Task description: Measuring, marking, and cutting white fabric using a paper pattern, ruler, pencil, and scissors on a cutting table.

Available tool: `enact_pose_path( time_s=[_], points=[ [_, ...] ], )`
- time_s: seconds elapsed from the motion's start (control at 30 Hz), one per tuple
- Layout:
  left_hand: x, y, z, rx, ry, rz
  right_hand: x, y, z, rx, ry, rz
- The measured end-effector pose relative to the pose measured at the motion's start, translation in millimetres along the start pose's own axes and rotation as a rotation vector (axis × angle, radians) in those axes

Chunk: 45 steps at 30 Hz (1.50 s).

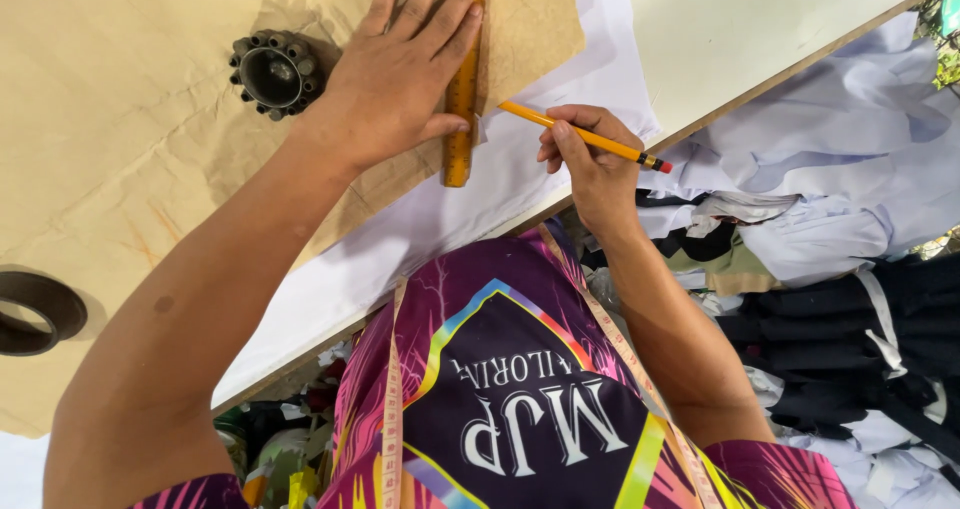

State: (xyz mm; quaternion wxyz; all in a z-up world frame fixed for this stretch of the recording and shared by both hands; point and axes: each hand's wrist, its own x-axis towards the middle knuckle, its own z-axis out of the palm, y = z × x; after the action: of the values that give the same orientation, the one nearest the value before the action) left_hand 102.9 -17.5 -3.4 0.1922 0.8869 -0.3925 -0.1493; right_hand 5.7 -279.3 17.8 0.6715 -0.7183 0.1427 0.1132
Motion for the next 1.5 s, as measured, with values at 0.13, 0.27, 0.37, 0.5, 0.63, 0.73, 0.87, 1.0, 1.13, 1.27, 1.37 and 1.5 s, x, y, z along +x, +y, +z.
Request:
enact_pose_path(
  time_s=[0.13,0.27,0.37,0.5,0.63,0.73,0.87,1.0,1.13,1.27,1.37,1.5],
  points=[
    [2,0,3,0.041,-0.032,-0.023,4,-3,-1,-0.030,-0.010,-0.010],
    [3,2,4,0.064,-0.014,-0.034,12,-7,1,-0.033,0.016,0.013],
    [2,0,4,0.066,-0.014,-0.026,23,-7,5,0.036,0.048,0.022],
    [3,-1,0,0.090,0.044,0.004,29,-7,0,0.058,0.038,0.008],
    [15,-8,-9,0.108,-0.010,-0.021,29,-1,-5,0.080,0.037,0.022],
    [21,-12,-15,0.124,-0.021,0.011,28,-1,-6,0.083,0.040,0.018],
    [25,-15,-14,0.186,0.020,0.065,32,0,-7,0.093,0.026,0.032],
    [25,-15,-14,0.193,0.018,0.069,43,-11,-3,0.071,0.042,0.001],
    [32,-17,-19,0.251,0.018,0.093,51,-2,-8,0.155,0.091,-0.008],
    [41,-21,-28,0.315,-0.017,0.157,49,-4,-10,0.152,0.089,0.013],
    [50,-25,-30,0.369,-0.043,0.196,46,-2,-11,0.143,0.081,0.016],
    [53,-30,-28,0.433,-0.035,0.232,50,-10,-8,0.095,0.060,-0.019]
  ],
)
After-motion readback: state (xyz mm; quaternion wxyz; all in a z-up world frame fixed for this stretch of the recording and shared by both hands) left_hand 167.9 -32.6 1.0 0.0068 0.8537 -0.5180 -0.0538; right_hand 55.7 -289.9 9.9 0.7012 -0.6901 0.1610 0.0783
